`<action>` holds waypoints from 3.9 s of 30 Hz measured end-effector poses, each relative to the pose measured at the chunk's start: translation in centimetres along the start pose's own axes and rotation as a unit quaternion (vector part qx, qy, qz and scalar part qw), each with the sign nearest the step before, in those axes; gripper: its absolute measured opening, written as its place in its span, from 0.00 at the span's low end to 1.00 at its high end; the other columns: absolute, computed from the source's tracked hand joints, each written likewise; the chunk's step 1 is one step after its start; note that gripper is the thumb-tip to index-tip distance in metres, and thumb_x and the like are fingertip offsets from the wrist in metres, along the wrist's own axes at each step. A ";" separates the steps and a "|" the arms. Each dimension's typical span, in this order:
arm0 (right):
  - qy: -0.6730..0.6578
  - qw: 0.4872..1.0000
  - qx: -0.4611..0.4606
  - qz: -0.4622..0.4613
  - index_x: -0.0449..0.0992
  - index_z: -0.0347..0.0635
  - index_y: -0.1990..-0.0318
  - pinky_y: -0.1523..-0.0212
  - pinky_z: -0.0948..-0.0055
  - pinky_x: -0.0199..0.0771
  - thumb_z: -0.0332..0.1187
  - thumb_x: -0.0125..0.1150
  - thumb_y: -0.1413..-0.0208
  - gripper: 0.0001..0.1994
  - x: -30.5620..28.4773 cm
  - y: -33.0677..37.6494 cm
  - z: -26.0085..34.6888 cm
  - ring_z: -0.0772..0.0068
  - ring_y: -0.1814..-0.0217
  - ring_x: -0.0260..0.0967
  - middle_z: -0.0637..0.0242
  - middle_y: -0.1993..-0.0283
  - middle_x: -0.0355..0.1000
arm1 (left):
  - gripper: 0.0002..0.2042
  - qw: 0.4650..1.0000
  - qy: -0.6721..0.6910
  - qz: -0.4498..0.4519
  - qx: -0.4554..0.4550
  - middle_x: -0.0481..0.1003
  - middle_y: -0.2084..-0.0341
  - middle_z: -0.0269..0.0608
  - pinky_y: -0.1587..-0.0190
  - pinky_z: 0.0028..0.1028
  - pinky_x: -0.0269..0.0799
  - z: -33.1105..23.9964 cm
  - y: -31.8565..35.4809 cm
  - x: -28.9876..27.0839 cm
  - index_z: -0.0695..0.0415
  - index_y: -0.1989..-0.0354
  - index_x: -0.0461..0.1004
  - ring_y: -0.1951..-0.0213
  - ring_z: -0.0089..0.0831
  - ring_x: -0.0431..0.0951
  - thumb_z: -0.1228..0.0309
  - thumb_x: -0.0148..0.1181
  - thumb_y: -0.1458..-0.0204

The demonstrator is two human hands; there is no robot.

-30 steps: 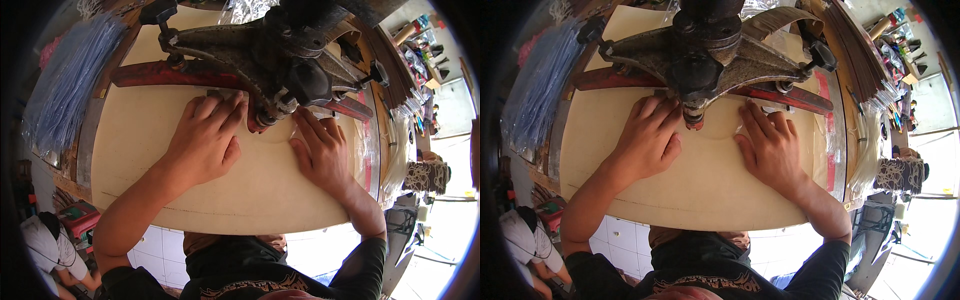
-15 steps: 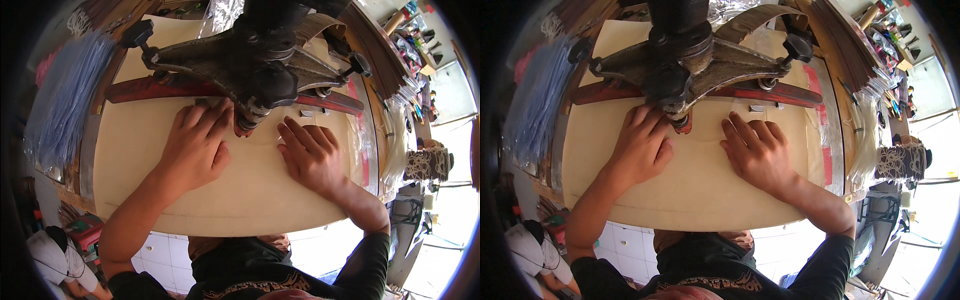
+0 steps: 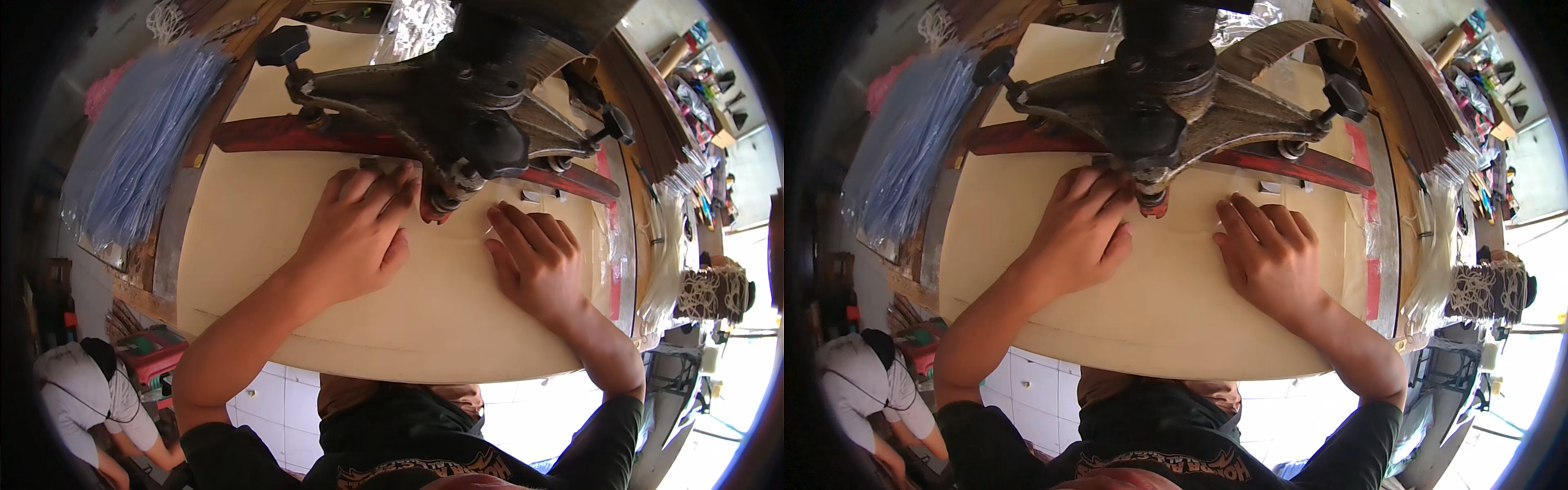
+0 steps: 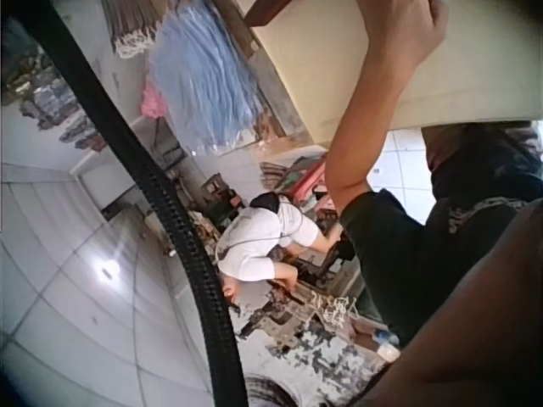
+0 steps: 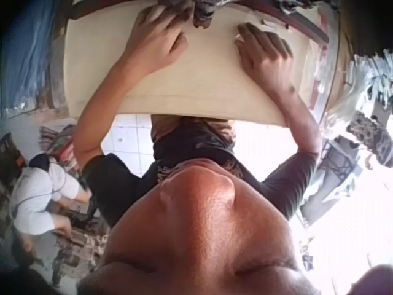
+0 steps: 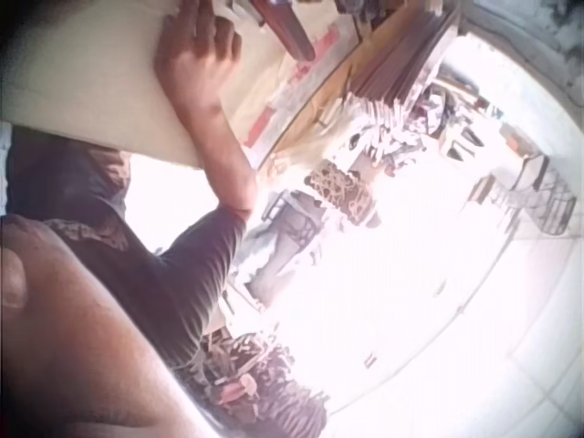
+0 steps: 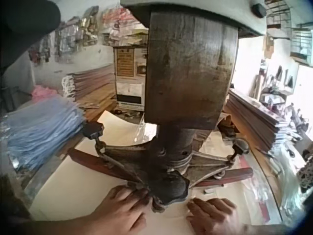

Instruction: The person operates a manual press machine to heat-seal or trim clear plastic film, positioning sheets on the machine bed and removing the finished pieces.

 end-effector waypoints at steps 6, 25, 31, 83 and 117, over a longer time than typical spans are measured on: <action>-0.005 1.000 -0.001 -0.004 0.80 0.40 0.50 0.59 0.65 0.77 0.33 0.70 0.48 0.17 0.0 -0.2 0.1 0.64 0.60 0.77 0.60 0.52 0.80 | 0.18 1.000 0.023 -0.011 -0.005 0.73 0.46 0.51 0.40 0.45 0.66 0.1 0.1 -0.2 0.64 0.52 0.74 0.46 0.48 0.71 0.72 0.61 0.52; -0.128 0.986 0.047 -0.091 0.76 0.41 0.71 0.77 0.66 0.71 0.29 0.68 0.46 0.06 -2.7 0.4 -1.1 0.63 0.80 0.72 0.64 0.76 0.73 | 0.05 0.997 0.060 -0.044 0.005 0.79 0.68 0.42 0.53 0.40 0.74 0.5 -0.3 -3.2 0.59 0.69 0.78 0.63 0.44 0.79 0.73 0.65 0.54; -0.083 0.993 0.081 -0.007 0.75 0.42 0.74 0.80 0.64 0.65 0.33 0.69 0.45 0.10 -7.3 1.7 -2.6 0.62 0.83 0.69 0.65 0.83 0.69 | 0.06 0.994 0.084 0.012 -0.063 0.81 0.69 0.44 0.56 0.39 0.75 -0.8 2.2 -7.4 0.60 0.66 0.80 0.66 0.46 0.80 0.71 0.64 0.48; -0.174 0.834 0.416 -0.318 0.73 0.34 0.76 0.80 0.75 0.47 0.35 0.65 0.37 0.17 -6.0 20.1 -4.4 0.85 0.82 0.51 0.74 0.86 0.61 | 0.06 0.909 0.171 -0.262 -0.274 0.82 0.68 0.45 0.58 0.28 0.75 3.0 16.7 -9.1 0.65 0.63 0.79 0.64 0.34 0.82 0.74 0.62 0.41; -0.154 0.832 0.429 -0.316 0.74 0.35 0.76 0.79 0.75 0.47 0.36 0.65 0.36 0.18 -6.0 20.6 -4.6 0.85 0.81 0.50 0.74 0.85 0.61 | 0.07 0.915 0.148 -0.259 -0.271 0.82 0.67 0.45 0.57 0.29 0.75 2.7 16.3 -9.1 0.66 0.62 0.79 0.63 0.34 0.82 0.73 0.62 0.41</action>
Point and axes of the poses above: each hand's wrist, its own y-axis away from the middle knuckle, its own x-axis out of the palm, z = x × y, the point moved 4 cm from there along -y, towards the middle knuckle
